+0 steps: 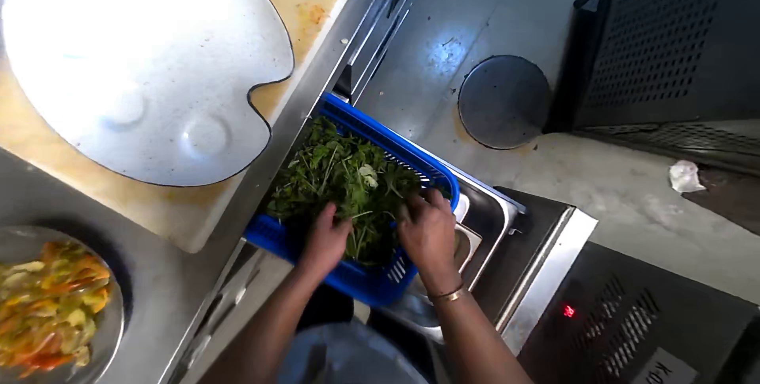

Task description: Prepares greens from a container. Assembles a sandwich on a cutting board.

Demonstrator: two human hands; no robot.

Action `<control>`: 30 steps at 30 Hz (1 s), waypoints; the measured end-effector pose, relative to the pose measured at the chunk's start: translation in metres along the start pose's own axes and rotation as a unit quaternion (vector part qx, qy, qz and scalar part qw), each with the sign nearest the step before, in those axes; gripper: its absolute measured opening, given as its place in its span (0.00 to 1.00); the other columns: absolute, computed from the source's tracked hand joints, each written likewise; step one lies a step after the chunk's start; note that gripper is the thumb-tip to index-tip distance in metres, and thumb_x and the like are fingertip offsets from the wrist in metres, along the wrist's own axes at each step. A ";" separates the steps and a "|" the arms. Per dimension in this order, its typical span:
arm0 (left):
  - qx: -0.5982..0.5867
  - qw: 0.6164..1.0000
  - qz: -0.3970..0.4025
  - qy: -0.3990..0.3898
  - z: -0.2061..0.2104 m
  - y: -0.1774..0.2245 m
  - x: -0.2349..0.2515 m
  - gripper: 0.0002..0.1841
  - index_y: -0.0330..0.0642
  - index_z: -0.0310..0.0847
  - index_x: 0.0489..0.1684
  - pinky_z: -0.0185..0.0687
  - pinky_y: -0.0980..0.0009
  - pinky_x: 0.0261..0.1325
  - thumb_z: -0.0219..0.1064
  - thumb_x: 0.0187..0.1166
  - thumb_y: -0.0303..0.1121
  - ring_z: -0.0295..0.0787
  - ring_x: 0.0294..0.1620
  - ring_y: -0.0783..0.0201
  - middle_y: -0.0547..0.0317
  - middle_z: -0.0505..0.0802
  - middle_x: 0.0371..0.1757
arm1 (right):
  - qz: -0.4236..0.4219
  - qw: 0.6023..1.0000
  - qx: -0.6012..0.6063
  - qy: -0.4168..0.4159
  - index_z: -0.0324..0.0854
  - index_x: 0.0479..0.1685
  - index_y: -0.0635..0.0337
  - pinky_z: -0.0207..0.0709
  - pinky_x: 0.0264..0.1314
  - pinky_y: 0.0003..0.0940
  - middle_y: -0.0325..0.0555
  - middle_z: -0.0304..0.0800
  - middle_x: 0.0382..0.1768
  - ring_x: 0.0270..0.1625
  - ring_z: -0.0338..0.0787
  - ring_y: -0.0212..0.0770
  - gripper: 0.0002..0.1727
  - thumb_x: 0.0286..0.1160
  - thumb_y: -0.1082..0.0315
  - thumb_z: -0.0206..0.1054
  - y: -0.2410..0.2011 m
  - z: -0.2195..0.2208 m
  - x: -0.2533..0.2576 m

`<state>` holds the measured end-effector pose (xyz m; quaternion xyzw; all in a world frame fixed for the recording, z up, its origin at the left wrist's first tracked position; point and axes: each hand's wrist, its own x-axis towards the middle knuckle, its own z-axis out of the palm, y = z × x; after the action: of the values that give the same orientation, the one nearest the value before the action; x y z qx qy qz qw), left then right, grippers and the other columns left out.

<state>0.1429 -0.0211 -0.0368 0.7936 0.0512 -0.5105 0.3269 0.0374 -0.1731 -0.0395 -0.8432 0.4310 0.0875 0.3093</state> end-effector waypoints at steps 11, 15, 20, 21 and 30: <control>-0.191 0.977 0.067 -0.073 -0.025 -0.003 -0.018 0.15 0.37 0.79 0.64 0.87 0.66 0.44 0.53 0.85 0.28 0.86 0.33 0.65 0.57 0.88 0.35 | -0.302 0.935 0.105 -0.152 0.86 0.69 0.46 0.55 0.88 0.70 0.35 0.81 0.78 0.90 0.63 0.55 0.30 0.63 0.79 0.73 -0.014 0.006 0.018; -0.371 0.922 0.033 -0.106 -0.030 -0.004 -0.014 0.15 0.38 0.79 0.55 0.87 0.67 0.37 0.45 0.86 0.28 0.83 0.24 0.66 0.58 0.86 0.27 | -0.226 0.875 0.282 -0.321 0.87 0.62 0.53 0.86 0.63 0.43 0.41 0.91 0.55 0.57 0.91 0.37 0.14 0.82 0.67 0.65 -0.003 0.017 0.014; -0.426 0.898 0.006 -0.113 -0.026 -0.006 -0.008 0.16 0.40 0.78 0.60 0.85 0.71 0.31 0.45 0.89 0.31 0.82 0.23 0.67 0.57 0.86 0.28 | -0.164 0.873 0.343 -0.305 0.79 0.75 0.48 0.88 0.62 0.37 0.37 0.93 0.53 0.54 0.92 0.32 0.22 0.82 0.62 0.68 -0.002 0.034 -0.016; -0.427 0.898 0.002 -0.111 -0.026 -0.006 -0.007 0.16 0.41 0.78 0.62 0.84 0.71 0.32 0.45 0.89 0.31 0.81 0.23 0.67 0.57 0.85 0.29 | -0.138 0.880 0.356 -0.283 0.83 0.69 0.50 0.89 0.59 0.36 0.38 0.93 0.52 0.52 0.92 0.33 0.18 0.82 0.64 0.67 -0.001 0.037 -0.019; -0.170 0.985 -0.013 -0.037 -0.033 0.003 -0.015 0.15 0.34 0.79 0.66 0.91 0.64 0.39 0.56 0.91 0.32 0.91 0.30 0.59 0.51 0.93 0.33 | 0.079 0.958 0.055 -0.272 0.90 0.51 0.52 0.85 0.52 0.61 0.49 0.94 0.40 0.46 0.94 0.52 0.18 0.83 0.50 0.63 -0.002 0.024 -0.011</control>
<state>0.1626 -0.0010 -0.0146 0.7063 0.1358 -0.5275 0.4521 0.0354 -0.1505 -0.0534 -0.7326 0.4002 0.3137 0.4525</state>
